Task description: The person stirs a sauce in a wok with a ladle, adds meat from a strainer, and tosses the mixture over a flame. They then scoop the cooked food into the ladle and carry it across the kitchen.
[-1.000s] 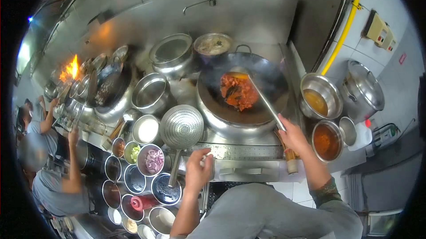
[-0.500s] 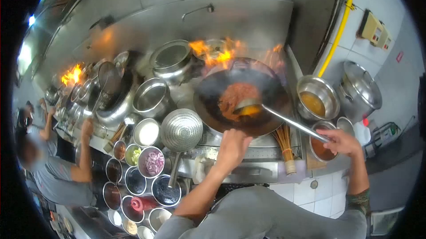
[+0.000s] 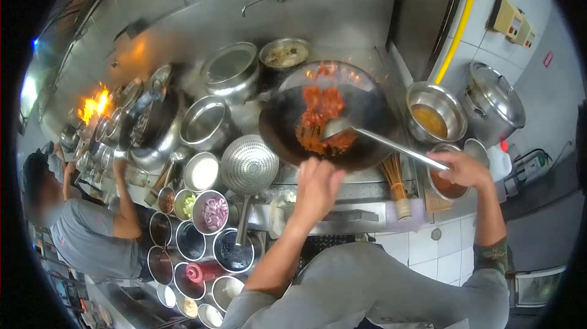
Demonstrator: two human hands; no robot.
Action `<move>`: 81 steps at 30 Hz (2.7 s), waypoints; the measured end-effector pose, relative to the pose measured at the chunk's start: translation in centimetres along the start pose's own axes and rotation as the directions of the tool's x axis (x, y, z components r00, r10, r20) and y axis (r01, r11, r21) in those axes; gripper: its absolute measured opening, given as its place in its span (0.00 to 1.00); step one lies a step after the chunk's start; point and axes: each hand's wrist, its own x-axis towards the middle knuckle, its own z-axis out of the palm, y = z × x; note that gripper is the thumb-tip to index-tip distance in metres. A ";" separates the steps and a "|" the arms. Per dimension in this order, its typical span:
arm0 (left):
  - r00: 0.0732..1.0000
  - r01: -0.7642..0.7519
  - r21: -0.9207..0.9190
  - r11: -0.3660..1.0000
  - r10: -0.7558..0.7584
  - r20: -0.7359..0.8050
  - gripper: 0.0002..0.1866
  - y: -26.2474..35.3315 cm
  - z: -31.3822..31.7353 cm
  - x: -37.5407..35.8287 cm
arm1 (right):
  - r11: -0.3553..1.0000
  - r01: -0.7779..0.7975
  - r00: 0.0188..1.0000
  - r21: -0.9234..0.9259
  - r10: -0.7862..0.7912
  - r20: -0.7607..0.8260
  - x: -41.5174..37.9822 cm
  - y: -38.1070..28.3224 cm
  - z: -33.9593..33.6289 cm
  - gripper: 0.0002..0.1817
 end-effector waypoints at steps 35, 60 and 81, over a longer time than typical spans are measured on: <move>0.998 0.026 -0.094 0.995 -0.020 0.063 0.12 -7.8 7.6 1.6 | 0.966 -0.063 0.872 0.252 0.177 -0.457 -0.5 1.3 18.7 0.35; 0.677 0.700 0.172 0.693 -0.720 0.149 0.26 -20.1 0.7 -18.6 | 0.558 -0.665 0.428 0.497 0.829 -0.360 -17.7 -11.4 12.6 0.34; 0.494 0.563 -0.731 -0.386 -0.551 0.672 0.27 -12.7 2.4 -5.7 | 0.433 -0.011 0.915 0.901 0.367 -0.165 14.9 -2.7 16.3 0.32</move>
